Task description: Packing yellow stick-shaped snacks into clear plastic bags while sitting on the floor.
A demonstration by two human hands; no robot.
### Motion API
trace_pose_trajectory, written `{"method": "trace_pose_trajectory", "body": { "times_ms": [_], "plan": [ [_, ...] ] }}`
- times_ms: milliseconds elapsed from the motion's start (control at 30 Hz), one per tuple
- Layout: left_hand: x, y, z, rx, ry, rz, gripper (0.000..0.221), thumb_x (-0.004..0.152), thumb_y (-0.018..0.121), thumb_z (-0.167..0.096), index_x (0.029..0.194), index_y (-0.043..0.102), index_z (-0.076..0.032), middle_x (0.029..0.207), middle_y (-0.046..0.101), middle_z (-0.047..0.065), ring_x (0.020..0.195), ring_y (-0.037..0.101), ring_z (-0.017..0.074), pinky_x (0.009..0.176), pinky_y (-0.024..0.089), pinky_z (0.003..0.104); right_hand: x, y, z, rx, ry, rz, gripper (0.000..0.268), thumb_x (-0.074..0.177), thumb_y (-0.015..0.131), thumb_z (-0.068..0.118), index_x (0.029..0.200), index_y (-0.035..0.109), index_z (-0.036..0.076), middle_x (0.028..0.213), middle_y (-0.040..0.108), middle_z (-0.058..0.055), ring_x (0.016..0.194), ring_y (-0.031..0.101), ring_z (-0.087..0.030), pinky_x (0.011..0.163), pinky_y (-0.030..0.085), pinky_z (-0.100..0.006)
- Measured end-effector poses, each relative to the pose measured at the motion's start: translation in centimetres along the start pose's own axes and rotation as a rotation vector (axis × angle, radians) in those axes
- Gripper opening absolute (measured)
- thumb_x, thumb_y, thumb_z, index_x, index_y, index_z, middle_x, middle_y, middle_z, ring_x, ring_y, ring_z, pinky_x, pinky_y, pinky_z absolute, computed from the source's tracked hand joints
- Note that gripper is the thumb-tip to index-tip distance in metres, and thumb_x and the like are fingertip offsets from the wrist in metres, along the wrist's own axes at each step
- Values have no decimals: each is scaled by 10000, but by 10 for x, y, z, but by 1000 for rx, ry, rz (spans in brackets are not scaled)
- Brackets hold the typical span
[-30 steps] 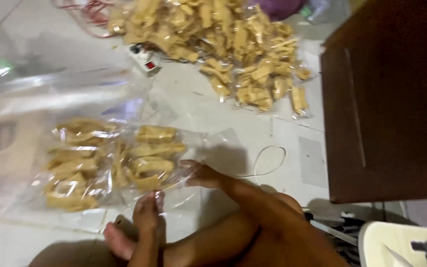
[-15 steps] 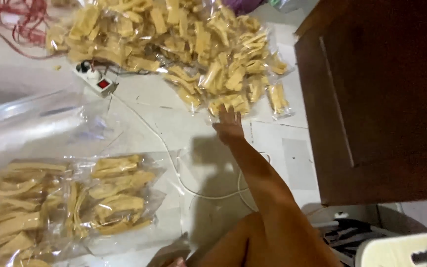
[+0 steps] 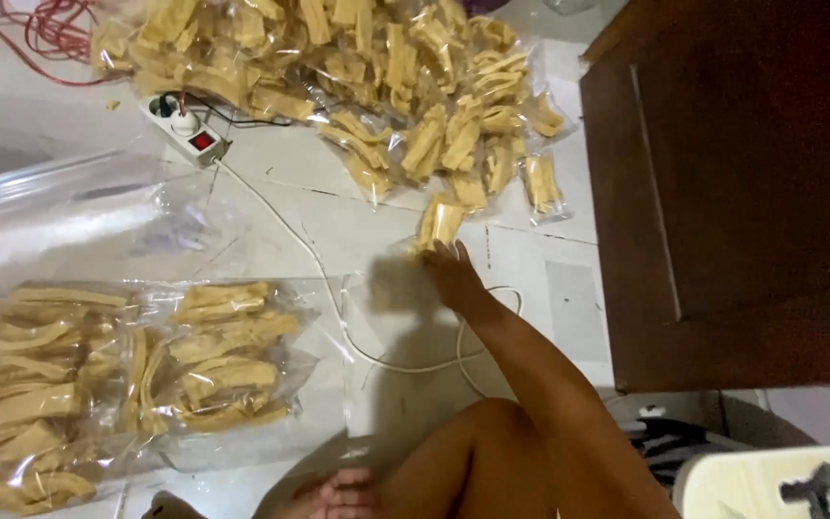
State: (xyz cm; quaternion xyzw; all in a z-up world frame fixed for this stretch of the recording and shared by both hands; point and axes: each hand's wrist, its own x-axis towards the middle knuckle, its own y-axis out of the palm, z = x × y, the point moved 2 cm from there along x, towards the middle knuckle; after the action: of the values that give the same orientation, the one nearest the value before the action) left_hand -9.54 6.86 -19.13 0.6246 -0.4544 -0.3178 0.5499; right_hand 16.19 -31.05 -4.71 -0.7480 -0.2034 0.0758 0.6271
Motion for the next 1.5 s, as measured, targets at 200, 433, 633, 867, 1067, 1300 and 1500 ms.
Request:
{"method": "trace_pose_trajectory", "body": {
  "times_ms": [200, 433, 633, 867, 1067, 1300, 1500],
  "plan": [
    [16, 59, -42, 11, 10, -320, 1050, 835, 197, -802, 1520, 417, -37, 1425, 608, 300, 1268, 618, 379, 940, 555, 506, 18, -223, 88, 1096, 116, 41, 175, 834, 609, -16, 942, 710, 78, 844, 704, -7, 692, 630, -156, 659, 529, -294],
    [19, 97, -47, -78, 196, -468, 1075, 871, 251, -837, 1425, 525, 43, 1302, 649, 263, 1110, 631, 375, 918, 495, 478, -73, -244, 241, 234, -839, 217, 109, 751, 683, 199, 660, 676, 139, 675, 597, -38, 568, 461, -186, 531, 356, -343],
    [21, 142, -67, 132, 150, -798, 565, 896, 610, -104, 1418, 514, 88, 1212, 636, 293, 1122, 596, 394, 966, 428, 487, -27, -149, 170, 1514, -132, 871, 571, 887, 684, 31, 1422, 490, 69, 1339, 602, -94, 1209, 616, -229, 1057, 539, -388],
    [33, -7, -3, 311, -3, -864, 685, 855, 704, -265, 1466, 521, -14, 1406, 679, 225, 1305, 620, 370, 1078, 462, 484, 133, -122, 9, 350, 518, 367, 684, 940, 549, 527, 1566, 389, 304, 1510, 432, -182, 1169, 548, -302, 889, 534, -469],
    [21, 49, -41, 844, 230, -501, 695, 954, 671, -247, 1538, 323, -103, 1444, 592, 112, 1302, 609, 245, 1083, 477, 386, 177, -22, -46, 270, 606, 490, 730, 965, 432, 557, 1607, 260, 253, 1717, 93, -142, 1449, 311, -341, 1081, 153, -611],
    [23, 103, -64, 747, 2, -695, 620, 966, 576, -279, 1531, 362, -144, 1206, 798, 103, 1026, 789, 189, 912, 610, 315, 127, -21, -74, 506, 846, -232, 630, 816, 857, 336, 1273, 553, 29, 1229, 574, -162, 1052, 613, -306, 906, 529, -405],
    [25, 73, -46, 207, 120, -851, 728, 977, 569, -204, 1585, 222, -2, 1591, 353, 326, 1525, 259, 447, 1200, 197, 614, 40, -111, -8, 1412, 882, -471, 336, 928, 686, 69, 1189, 475, 71, 1295, 517, -179, 939, 664, -245, 828, 626, -343]
  ]
}}
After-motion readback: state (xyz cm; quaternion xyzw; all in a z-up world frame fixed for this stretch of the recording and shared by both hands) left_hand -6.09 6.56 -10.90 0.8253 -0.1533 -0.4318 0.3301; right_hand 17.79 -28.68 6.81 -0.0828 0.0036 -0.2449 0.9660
